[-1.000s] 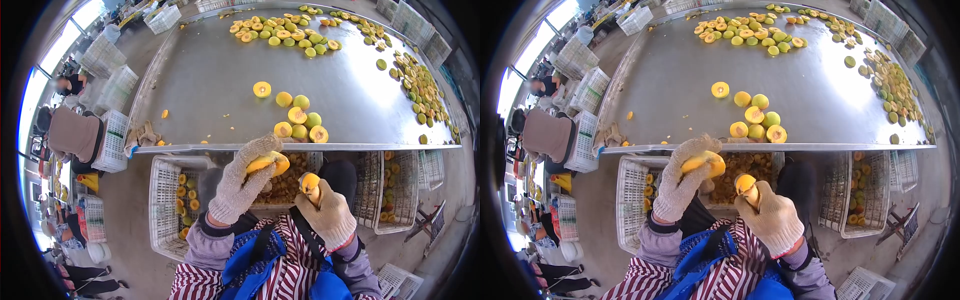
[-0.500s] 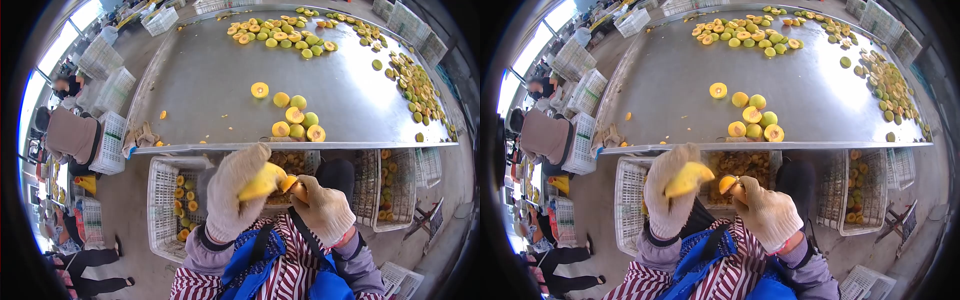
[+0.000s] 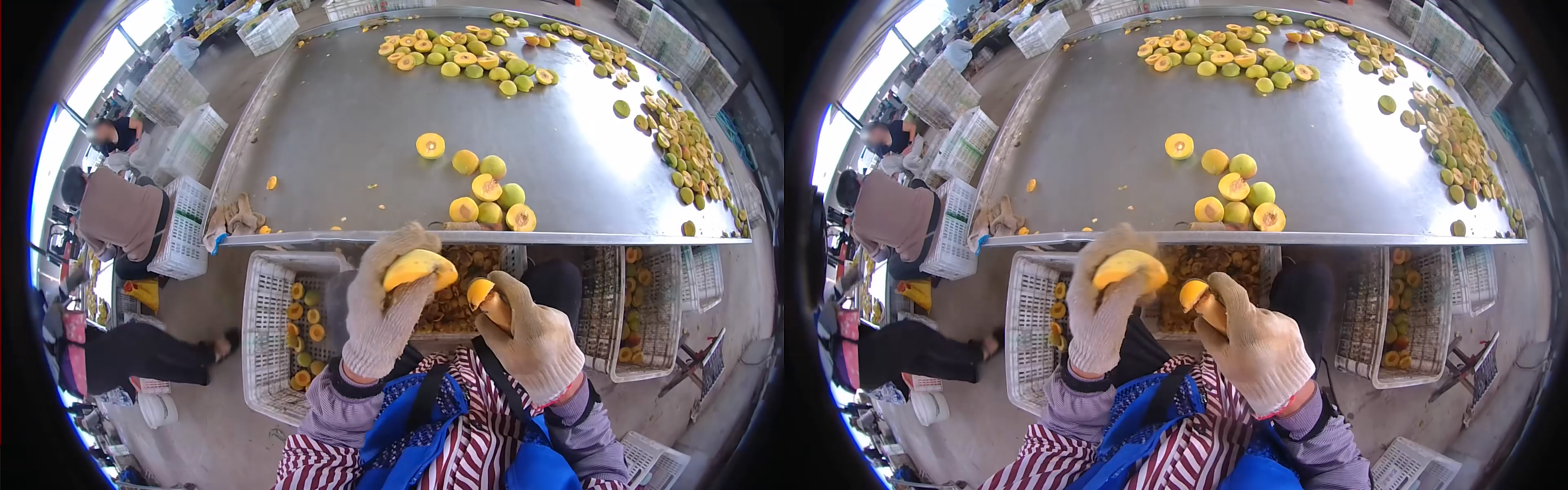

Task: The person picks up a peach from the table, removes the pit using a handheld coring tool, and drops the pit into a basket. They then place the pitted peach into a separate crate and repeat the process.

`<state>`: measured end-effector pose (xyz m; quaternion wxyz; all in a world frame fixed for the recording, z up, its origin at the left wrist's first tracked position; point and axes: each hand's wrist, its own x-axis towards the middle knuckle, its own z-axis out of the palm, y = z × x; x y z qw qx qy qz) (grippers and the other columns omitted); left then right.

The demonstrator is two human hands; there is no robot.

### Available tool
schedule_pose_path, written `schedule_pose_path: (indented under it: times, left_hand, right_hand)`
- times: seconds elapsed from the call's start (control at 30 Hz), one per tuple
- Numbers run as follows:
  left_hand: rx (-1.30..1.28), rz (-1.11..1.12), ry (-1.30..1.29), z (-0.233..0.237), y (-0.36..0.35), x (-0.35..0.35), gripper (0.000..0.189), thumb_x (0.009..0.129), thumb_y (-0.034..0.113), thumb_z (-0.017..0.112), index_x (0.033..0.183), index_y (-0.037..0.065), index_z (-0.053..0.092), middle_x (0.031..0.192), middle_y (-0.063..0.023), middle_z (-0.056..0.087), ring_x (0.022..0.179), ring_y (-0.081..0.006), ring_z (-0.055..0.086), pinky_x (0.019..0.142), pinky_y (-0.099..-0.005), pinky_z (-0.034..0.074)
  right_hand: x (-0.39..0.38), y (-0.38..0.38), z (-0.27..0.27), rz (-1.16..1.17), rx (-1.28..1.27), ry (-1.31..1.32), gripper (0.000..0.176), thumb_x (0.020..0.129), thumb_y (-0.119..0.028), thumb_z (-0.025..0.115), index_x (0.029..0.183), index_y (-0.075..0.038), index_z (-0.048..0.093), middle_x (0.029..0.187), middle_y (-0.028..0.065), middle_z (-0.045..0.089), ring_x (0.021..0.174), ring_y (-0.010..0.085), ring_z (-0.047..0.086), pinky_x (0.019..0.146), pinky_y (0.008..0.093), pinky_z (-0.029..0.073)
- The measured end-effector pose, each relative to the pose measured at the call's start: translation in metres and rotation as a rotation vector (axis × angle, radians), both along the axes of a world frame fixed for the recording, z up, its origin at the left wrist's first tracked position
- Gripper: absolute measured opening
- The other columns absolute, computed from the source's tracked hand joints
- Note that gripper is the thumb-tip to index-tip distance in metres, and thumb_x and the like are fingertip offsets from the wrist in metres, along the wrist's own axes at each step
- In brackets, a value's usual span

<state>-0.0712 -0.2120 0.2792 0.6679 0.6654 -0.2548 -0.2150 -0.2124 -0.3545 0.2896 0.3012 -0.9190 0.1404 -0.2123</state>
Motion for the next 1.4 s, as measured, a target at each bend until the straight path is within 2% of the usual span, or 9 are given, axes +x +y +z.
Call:
schedule_pose_path:
  times: [0.07,0.13,0.2,0.33,0.53,0.83,1.1,1.23,1.4]
  left_hand:
    - [-0.265,0.151,-0.417,-0.004,-0.002,-0.006,0.045,0.088,0.003,0.069,0.131,0.0,0.058,0.12,-0.0137,0.069,0.107,-0.0231,0.068,0.09,-0.0349,0.056]
    - [0.176,-0.005,-1.088,0.013,-0.003,0.004,0.055,0.083,0.008,0.075,0.134,0.006,0.057,0.127,-0.0131,0.065,0.113,-0.0285,0.067,0.096,-0.0383,0.054]
    - [0.421,-0.037,-1.043,0.009,-0.017,-0.002,0.056,0.078,0.007,0.076,0.132,0.007,0.06,0.122,-0.0116,0.068,0.109,-0.0318,0.067,0.097,-0.0391,0.053]
    - [0.288,-0.004,-0.922,-0.013,-0.024,0.001,0.048,0.083,0.006,0.074,0.129,0.006,0.06,0.119,-0.0117,0.069,0.107,-0.0285,0.068,0.095,-0.0371,0.054]
    - [0.051,-0.101,0.215,-0.009,-0.007,0.005,0.044,0.093,0.013,0.07,0.134,0.006,0.058,0.12,-0.012,0.069,0.11,-0.0202,0.067,0.093,-0.0312,0.054]
    - [0.198,-0.216,-0.175,-0.009,-0.001,-0.001,0.046,0.088,0.005,0.067,0.134,0.005,0.058,0.125,-0.0131,0.068,0.118,-0.0277,0.065,0.101,-0.035,0.05]
    - [0.319,-0.133,-0.796,-0.001,0.002,-0.009,0.055,0.083,0.01,0.075,0.135,0.011,0.059,0.125,-0.0147,0.067,0.102,-0.0341,0.07,0.082,-0.0393,0.059]
    - [0.153,-0.204,-0.732,0.01,0.01,-0.011,0.049,0.079,0.002,0.076,0.126,0.005,0.064,0.12,-0.0158,0.07,0.1,-0.0343,0.072,0.085,-0.0376,0.058]
    - [0.177,-0.093,-0.581,0.002,0.036,0.009,0.047,0.083,0.005,0.076,0.128,0.004,0.064,0.123,-0.0166,0.069,0.109,-0.0285,0.07,0.089,-0.0366,0.058]
  right_hand:
    - [0.0,-0.001,-0.006,0.027,-0.023,0.031,0.047,0.084,-0.016,0.075,0.127,-0.006,0.056,0.073,0.0129,0.068,0.062,0.03,0.069,0.055,0.0383,0.055]
    - [0.004,0.007,-0.008,0.112,0.027,0.019,0.049,0.083,-0.016,0.076,0.127,-0.006,0.055,0.073,0.0126,0.067,0.062,0.0304,0.069,0.054,0.0386,0.055]
    - [0.004,0.012,-0.007,0.107,-0.035,0.046,0.049,0.083,-0.017,0.076,0.125,-0.006,0.056,0.072,0.0121,0.067,0.062,0.0299,0.069,0.053,0.0389,0.055]
    - [0.001,0.008,-0.016,0.063,-0.077,0.064,0.047,0.082,-0.018,0.078,0.122,-0.005,0.057,0.071,0.011,0.067,0.061,0.0285,0.069,0.053,0.0373,0.055]
    - [0.0,0.002,-0.003,-0.023,0.005,-0.099,0.041,0.083,-0.017,0.077,0.119,-0.005,0.062,0.078,0.0109,0.07,0.063,0.0271,0.069,0.056,0.0352,0.055]
    - [0.004,-0.003,0.004,0.018,-0.173,0.031,0.049,0.085,-0.018,0.077,0.127,-0.003,0.056,0.082,0.0083,0.067,0.069,0.0241,0.07,0.061,0.0339,0.057]
    - [-0.002,-0.008,0.001,0.002,-0.267,0.122,0.053,0.088,-0.015,0.073,0.134,-0.004,0.05,0.081,0.0085,0.066,0.069,0.024,0.07,0.057,0.0349,0.055]
    - [0.005,-0.01,-0.002,-0.125,-0.304,0.39,0.043,0.092,-0.022,0.067,0.13,-0.008,0.053,0.075,0.0097,0.068,0.065,0.026,0.07,0.055,0.0396,0.054]
    - [-0.002,-0.028,-0.054,-0.148,-0.258,0.176,0.038,0.091,-0.022,0.068,0.125,-0.01,0.057,0.077,0.0119,0.07,0.067,0.0307,0.07,0.058,0.0414,0.055]
